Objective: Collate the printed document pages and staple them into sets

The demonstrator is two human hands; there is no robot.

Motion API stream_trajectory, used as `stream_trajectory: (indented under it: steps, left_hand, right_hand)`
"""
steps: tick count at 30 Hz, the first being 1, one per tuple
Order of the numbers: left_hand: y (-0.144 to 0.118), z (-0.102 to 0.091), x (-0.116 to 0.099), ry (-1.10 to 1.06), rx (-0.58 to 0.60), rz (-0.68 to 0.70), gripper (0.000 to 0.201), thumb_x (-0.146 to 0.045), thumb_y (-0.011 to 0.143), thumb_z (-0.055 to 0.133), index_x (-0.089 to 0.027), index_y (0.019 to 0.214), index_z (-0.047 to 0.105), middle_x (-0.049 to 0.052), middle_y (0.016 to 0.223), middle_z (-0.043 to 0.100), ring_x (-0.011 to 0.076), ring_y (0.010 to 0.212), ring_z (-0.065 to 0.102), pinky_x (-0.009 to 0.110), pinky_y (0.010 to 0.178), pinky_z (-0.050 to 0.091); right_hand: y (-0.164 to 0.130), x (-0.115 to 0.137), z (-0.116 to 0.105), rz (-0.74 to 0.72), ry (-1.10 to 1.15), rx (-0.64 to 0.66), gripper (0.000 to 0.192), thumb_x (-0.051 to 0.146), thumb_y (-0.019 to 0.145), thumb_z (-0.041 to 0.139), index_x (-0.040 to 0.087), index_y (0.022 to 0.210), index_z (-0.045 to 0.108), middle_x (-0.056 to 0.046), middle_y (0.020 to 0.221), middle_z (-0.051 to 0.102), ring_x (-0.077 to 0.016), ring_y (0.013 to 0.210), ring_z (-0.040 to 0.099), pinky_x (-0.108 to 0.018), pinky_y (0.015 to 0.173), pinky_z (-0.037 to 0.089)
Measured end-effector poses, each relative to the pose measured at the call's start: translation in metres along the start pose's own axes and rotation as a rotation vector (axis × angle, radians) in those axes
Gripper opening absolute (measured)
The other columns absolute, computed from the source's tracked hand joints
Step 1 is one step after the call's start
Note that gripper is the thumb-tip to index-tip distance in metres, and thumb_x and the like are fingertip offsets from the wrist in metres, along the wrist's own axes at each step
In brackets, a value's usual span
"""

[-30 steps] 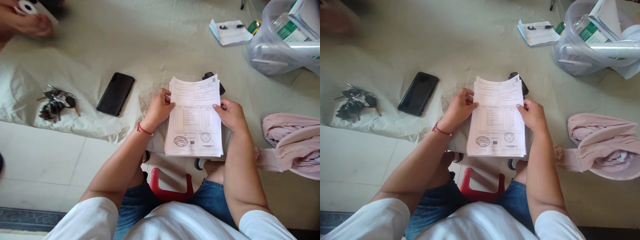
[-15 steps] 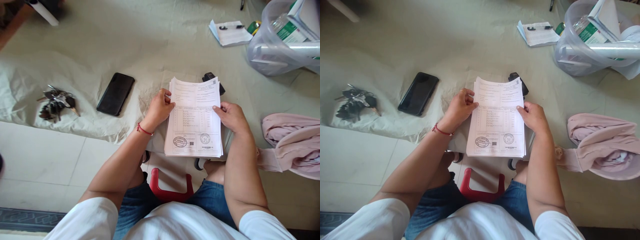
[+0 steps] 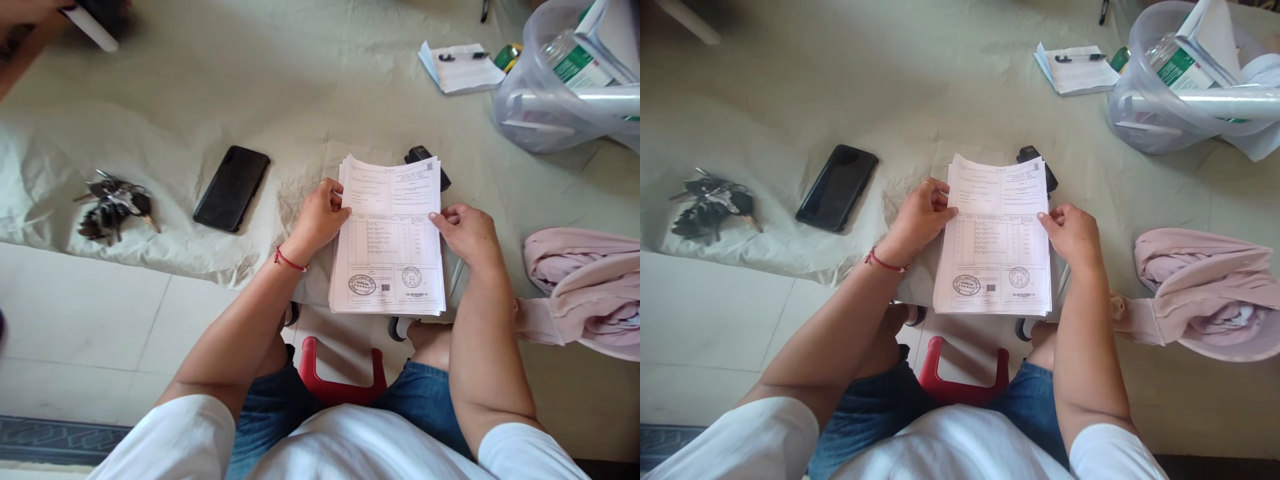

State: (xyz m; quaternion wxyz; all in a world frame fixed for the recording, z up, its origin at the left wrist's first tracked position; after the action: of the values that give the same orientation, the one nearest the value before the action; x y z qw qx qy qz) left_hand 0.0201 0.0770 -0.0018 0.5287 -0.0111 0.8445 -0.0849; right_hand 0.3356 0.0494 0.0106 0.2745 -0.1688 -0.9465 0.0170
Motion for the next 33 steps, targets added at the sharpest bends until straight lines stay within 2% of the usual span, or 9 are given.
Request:
stream_trajectory:
  steps: [6,11,14,17,20,24,26,30,33]
  left_hand:
    - [0.0,0.001,-0.002,0.037,0.003,0.009,0.028,-0.006,0.085,0.07,-0.024,0.104,0.061,0.0,0.091,0.072,0.0187,0.083,0.066,0.037,0.082,0.052]
    - [0.003,-0.001,0.007,-0.023,-0.068,-0.006,0.037,-0.015,0.082,0.081,-0.024,0.111,0.061,0.002,0.099,0.072,0.0199,0.089,0.068,0.04,0.088,0.058]
    - [0.004,-0.009,0.01,-0.15,-0.15,0.02,0.054,-0.027,0.076,0.093,-0.024,0.119,0.061,0.009,0.123,0.074,0.0249,0.11,0.072,0.041,0.094,0.062]
    - [0.0,-0.01,-0.002,-0.422,-0.053,0.064,0.061,-0.041,0.079,0.096,-0.023,0.127,0.063,0.013,0.134,0.076,0.0309,0.126,0.074,0.044,0.1,0.066]
    - [-0.018,-0.011,-0.032,-0.596,0.161,0.184,0.052,-0.055,0.086,0.092,-0.022,0.122,0.073,0.011,0.121,0.083,0.0342,0.119,0.079,0.052,0.102,0.068]
    - [-0.04,-0.039,-0.062,-0.482,0.058,0.465,0.037,-0.058,0.086,0.092,-0.023,0.089,0.08,0.005,0.095,0.082,0.0329,0.11,0.081,0.051,0.102,0.067]
    - [-0.042,-0.05,-0.066,-0.412,0.06,0.558,0.039,-0.06,0.084,0.093,-0.024,0.087,0.08,0.004,0.091,0.081,0.0325,0.111,0.08,0.05,0.104,0.067]
    - [-0.032,-0.064,-0.054,-0.317,0.12,0.591,0.052,-0.061,0.074,0.099,-0.021,0.103,0.08,0.008,0.107,0.083,0.0351,0.122,0.077,0.052,0.111,0.063]
    - [-0.026,-0.062,-0.044,-0.358,0.132,0.502,0.052,-0.058,0.074,0.098,-0.023,0.108,0.081,0.009,0.116,0.083,0.0377,0.129,0.075,0.054,0.113,0.062]
  right_hand:
    - [-0.011,0.001,0.026,0.054,0.511,0.284,0.039,0.054,0.078,0.093,0.024,0.102,0.084,-0.008,0.106,0.088,-0.0339,0.092,0.083,-0.056,0.089,0.067]
    - [-0.014,0.008,0.031,0.046,0.813,0.333,0.051,0.053,0.064,0.105,0.024,0.103,0.088,-0.007,0.111,0.088,-0.0363,0.107,0.084,-0.059,0.102,0.067]
    - [-0.012,0.02,0.021,-0.077,0.995,0.235,0.05,0.053,0.067,0.104,0.026,0.105,0.087,-0.004,0.116,0.088,-0.0344,0.116,0.083,-0.058,0.111,0.064]
    - [-0.015,0.038,0.004,-0.244,1.107,0.05,0.042,0.05,0.073,0.101,0.03,0.107,0.086,-0.001,0.12,0.088,-0.0317,0.121,0.081,-0.057,0.115,0.062]
    - [-0.03,0.06,-0.02,-0.424,1.142,-0.184,0.033,0.048,0.079,0.097,0.031,0.105,0.086,0.0,0.119,0.087,-0.0309,0.124,0.08,-0.057,0.118,0.061]
    - [-0.055,0.075,-0.046,-0.534,1.15,-0.433,0.023,0.046,0.084,0.093,0.031,0.099,0.084,-0.001,0.106,0.086,-0.0318,0.124,0.079,-0.059,0.119,0.059]
    - [-0.057,0.075,-0.048,-0.553,1.14,-0.405,0.034,0.055,0.08,0.094,0.034,0.105,0.082,0.0,0.105,0.085,-0.0322,0.126,0.078,-0.06,0.118,0.059]
    - [-0.041,0.064,-0.029,-0.521,1.086,-0.152,0.072,0.069,0.065,0.098,0.037,0.126,0.076,-0.003,0.124,0.083,-0.0332,0.138,0.072,-0.057,0.123,0.056]
    - [-0.029,0.049,-0.01,-0.404,0.953,-0.057,0.074,0.07,0.065,0.098,0.036,0.127,0.077,-0.005,0.132,0.082,-0.0349,0.14,0.07,-0.056,0.127,0.052]
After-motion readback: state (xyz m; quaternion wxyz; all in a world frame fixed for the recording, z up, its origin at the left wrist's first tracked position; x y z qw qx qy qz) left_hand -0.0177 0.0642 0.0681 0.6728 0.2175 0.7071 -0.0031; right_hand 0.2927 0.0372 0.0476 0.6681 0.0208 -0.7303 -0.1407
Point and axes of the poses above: each hand's wrist, its own y-axis towards the middle knuckle, its own z-axis out of the palm, x = y × z, the point moved 6 cm from there along y, towards the middle knuckle
